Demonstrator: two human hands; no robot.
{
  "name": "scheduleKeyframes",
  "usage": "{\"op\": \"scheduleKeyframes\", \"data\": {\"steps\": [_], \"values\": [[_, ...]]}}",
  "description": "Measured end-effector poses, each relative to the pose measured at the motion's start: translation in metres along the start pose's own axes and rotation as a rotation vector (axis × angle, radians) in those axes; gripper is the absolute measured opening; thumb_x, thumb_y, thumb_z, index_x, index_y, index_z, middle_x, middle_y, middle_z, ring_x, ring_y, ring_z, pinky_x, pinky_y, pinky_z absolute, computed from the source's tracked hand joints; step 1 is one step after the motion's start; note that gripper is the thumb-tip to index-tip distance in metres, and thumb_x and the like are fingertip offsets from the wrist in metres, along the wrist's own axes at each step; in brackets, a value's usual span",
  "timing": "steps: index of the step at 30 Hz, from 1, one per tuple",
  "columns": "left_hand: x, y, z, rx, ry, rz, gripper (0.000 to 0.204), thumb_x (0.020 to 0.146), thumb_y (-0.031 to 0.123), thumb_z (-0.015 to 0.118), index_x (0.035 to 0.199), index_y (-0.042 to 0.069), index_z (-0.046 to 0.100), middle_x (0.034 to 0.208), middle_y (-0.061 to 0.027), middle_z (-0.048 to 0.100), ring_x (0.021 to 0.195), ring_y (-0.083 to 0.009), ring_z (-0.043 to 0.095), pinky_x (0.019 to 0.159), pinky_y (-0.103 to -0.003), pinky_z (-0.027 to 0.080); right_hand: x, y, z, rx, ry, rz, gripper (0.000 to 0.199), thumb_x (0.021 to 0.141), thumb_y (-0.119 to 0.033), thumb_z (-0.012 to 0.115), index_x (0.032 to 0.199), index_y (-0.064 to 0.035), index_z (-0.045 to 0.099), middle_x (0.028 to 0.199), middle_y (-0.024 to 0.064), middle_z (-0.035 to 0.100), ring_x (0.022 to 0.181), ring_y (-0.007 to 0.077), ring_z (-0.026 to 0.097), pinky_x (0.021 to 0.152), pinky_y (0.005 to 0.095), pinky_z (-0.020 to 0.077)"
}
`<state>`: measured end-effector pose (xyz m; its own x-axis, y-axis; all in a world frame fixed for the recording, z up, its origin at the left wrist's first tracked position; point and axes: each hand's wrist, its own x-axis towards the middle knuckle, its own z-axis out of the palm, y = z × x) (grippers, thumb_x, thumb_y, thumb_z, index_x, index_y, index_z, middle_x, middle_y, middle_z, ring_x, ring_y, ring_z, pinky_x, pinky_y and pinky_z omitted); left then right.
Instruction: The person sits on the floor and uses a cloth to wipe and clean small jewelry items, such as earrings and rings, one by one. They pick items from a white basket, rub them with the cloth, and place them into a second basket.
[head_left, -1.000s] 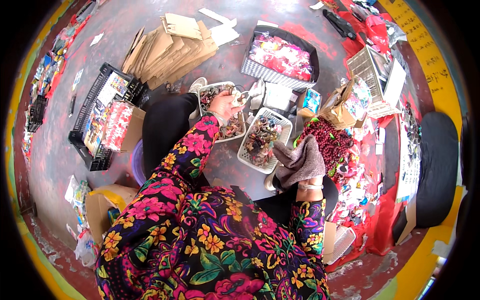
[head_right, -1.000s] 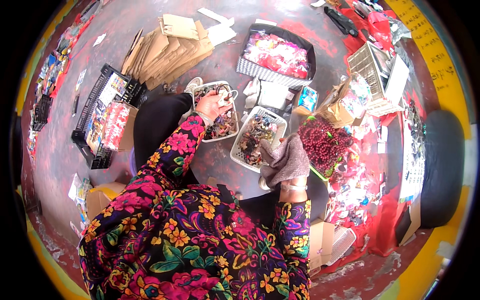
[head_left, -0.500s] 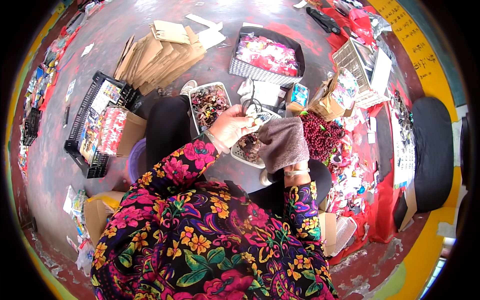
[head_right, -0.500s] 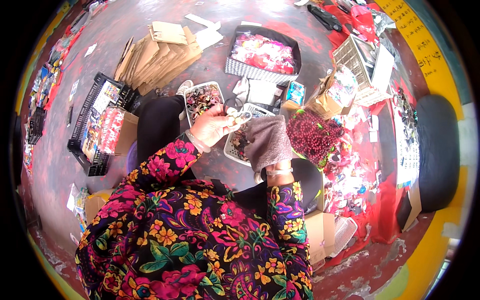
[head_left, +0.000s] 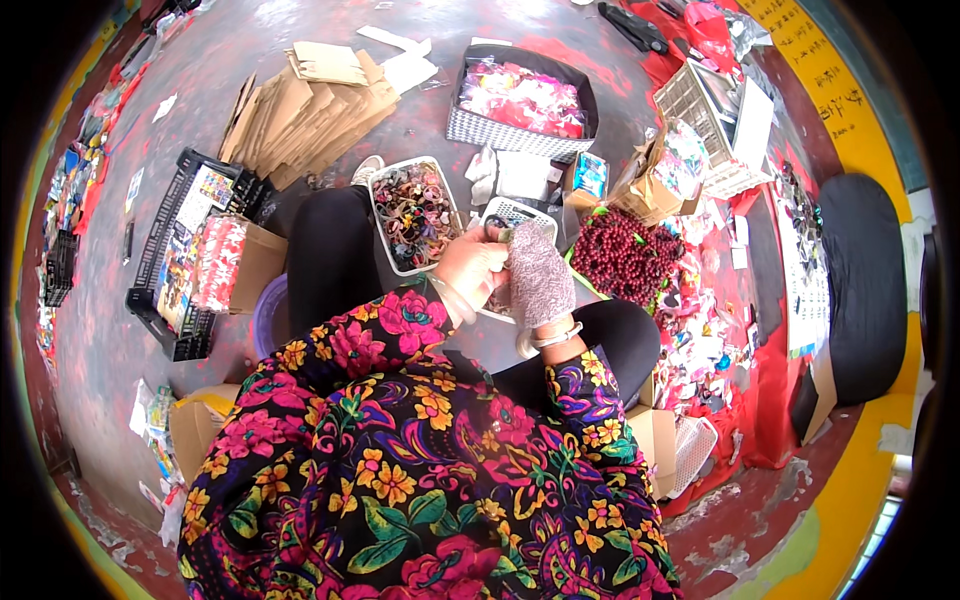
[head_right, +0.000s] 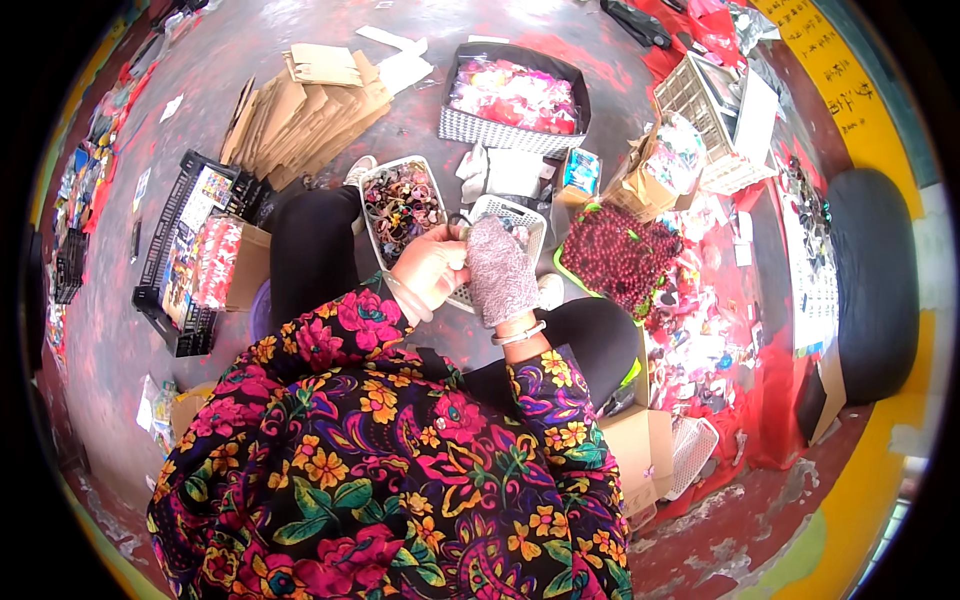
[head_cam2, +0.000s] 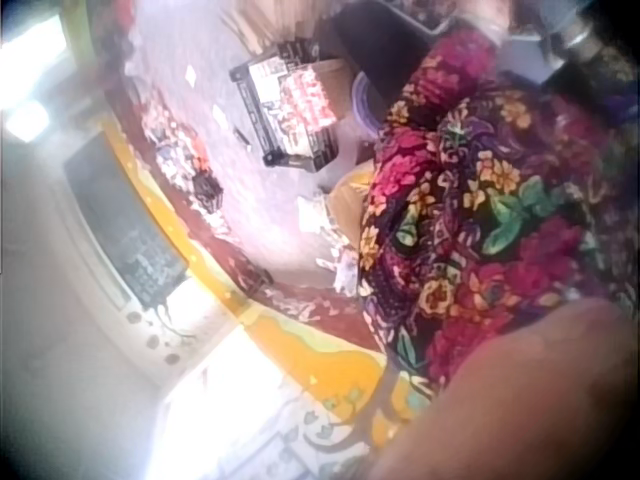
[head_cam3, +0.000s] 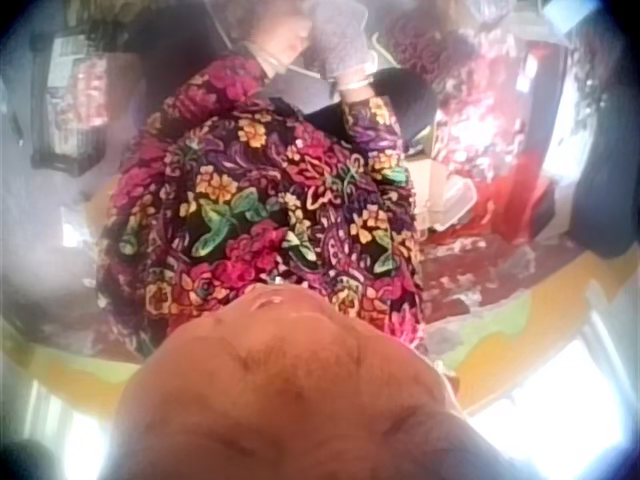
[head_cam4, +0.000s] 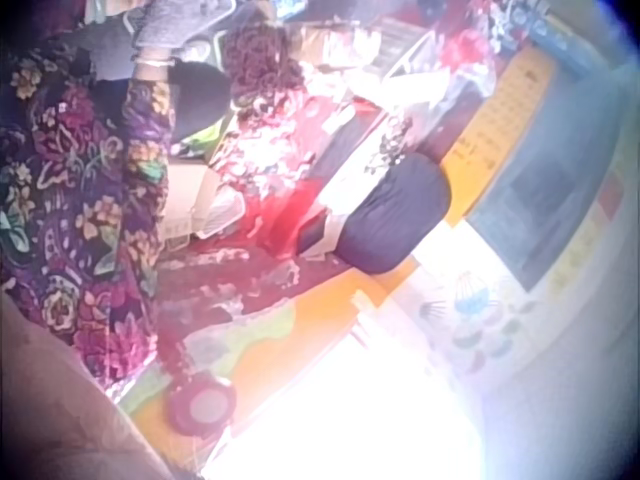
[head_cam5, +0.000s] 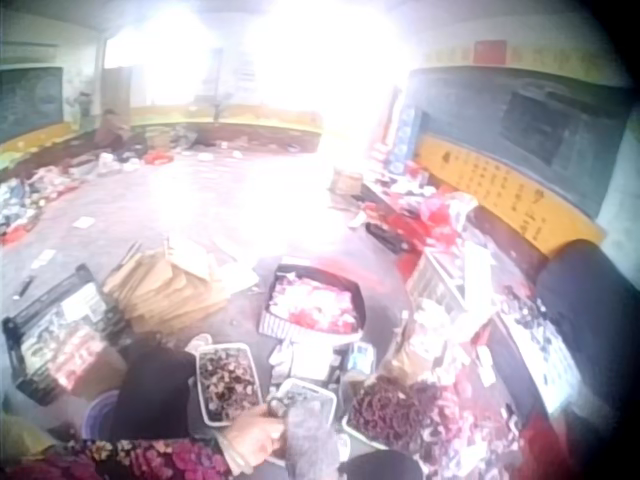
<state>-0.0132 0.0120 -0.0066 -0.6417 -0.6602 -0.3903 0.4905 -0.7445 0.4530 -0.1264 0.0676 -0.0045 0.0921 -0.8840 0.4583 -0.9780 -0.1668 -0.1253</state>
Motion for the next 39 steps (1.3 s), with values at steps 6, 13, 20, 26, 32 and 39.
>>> {"op": "scheduleKeyframes", "data": {"steps": [6, 13, 20, 26, 32, 39], "values": [[-0.006, -0.004, 0.004, -0.024, -0.038, -0.068, 0.017, 0.076, -0.007, 0.051, 0.083, 0.008, 0.049, 0.082, -0.0042, 0.055, 0.076, -0.0185, 0.057, 0.072, -0.033, 0.047, 0.010, -0.016, -0.026, 0.274, -0.204, 0.385, 0.030, 0.071, -0.013, 0.054, 0.098, -0.0021, 0.050, 0.091, 0.0173, 0.054, 0.089, 0.0334, 0.053, 0.079, 0.0385, 0.0418], [-0.004, -0.011, -0.003, -0.067, -0.207, 0.030, 0.018, 0.078, -0.009, 0.049, 0.085, 0.008, 0.049, 0.089, -0.0063, 0.057, 0.083, -0.0200, 0.057, 0.077, -0.035, 0.045, -0.007, 0.002, -0.004, 0.485, -0.113, 0.359, 0.033, 0.076, -0.017, 0.051, 0.106, -0.0044, 0.047, 0.097, 0.0133, 0.056, 0.094, 0.0280, 0.053, 0.081, 0.0341, 0.0407], [-0.010, 0.010, 0.009, -0.058, -0.326, 0.031, 0.021, 0.079, -0.007, 0.050, 0.096, 0.005, 0.052, 0.086, -0.0059, 0.057, 0.088, -0.0215, 0.057, 0.078, -0.033, 0.044, -0.002, 0.018, 0.008, 1.913, -0.140, 0.583, 0.021, 0.087, -0.018, 0.040, 0.102, -0.0053, 0.047, 0.092, 0.0055, 0.055, 0.082, 0.0156, 0.052, 0.075, 0.0260, 0.0425], [-0.010, 0.018, 0.001, 0.152, -0.255, 0.039, 0.018, 0.081, -0.002, 0.051, 0.098, 0.005, 0.053, 0.086, -0.0037, 0.055, 0.085, -0.0174, 0.056, 0.069, -0.028, 0.044, -0.018, 0.029, 0.014, 2.206, 0.160, 0.832, 0.033, 0.090, -0.020, 0.037, 0.117, -0.0016, 0.038, 0.106, 0.0107, 0.053, 0.096, 0.0173, 0.052, 0.087, 0.0283, 0.0405], [-0.003, 0.015, -0.012, 0.463, -0.310, 0.120, 0.013, 0.080, -0.001, 0.052, 0.092, 0.004, 0.050, 0.085, -0.0021, 0.052, 0.075, -0.0118, 0.052, 0.068, -0.025, 0.042, 0.000, 0.025, -0.010, 0.554, -0.289, 0.409, 0.049, 0.074, -0.019, 0.059, 0.113, 0.0038, 0.039, 0.095, 0.0155, 0.057, 0.087, 0.0240, 0.056, 0.078, 0.0321, 0.0437], [-0.003, 0.003, -0.015, 0.424, -0.270, -0.048, 0.013, 0.079, -0.002, 0.052, 0.088, 0.007, 0.049, 0.083, 0.0013, 0.050, 0.076, -0.0099, 0.052, 0.069, -0.026, 0.044, -0.009, 0.015, -0.015, 0.258, -0.212, 0.203, 0.050, 0.062, -0.016, 0.063, 0.108, -0.0006, 0.050, 0.089, 0.0199, 0.056, 0.082, 0.0340, 0.056, 0.068, 0.0390, 0.0455]]}}
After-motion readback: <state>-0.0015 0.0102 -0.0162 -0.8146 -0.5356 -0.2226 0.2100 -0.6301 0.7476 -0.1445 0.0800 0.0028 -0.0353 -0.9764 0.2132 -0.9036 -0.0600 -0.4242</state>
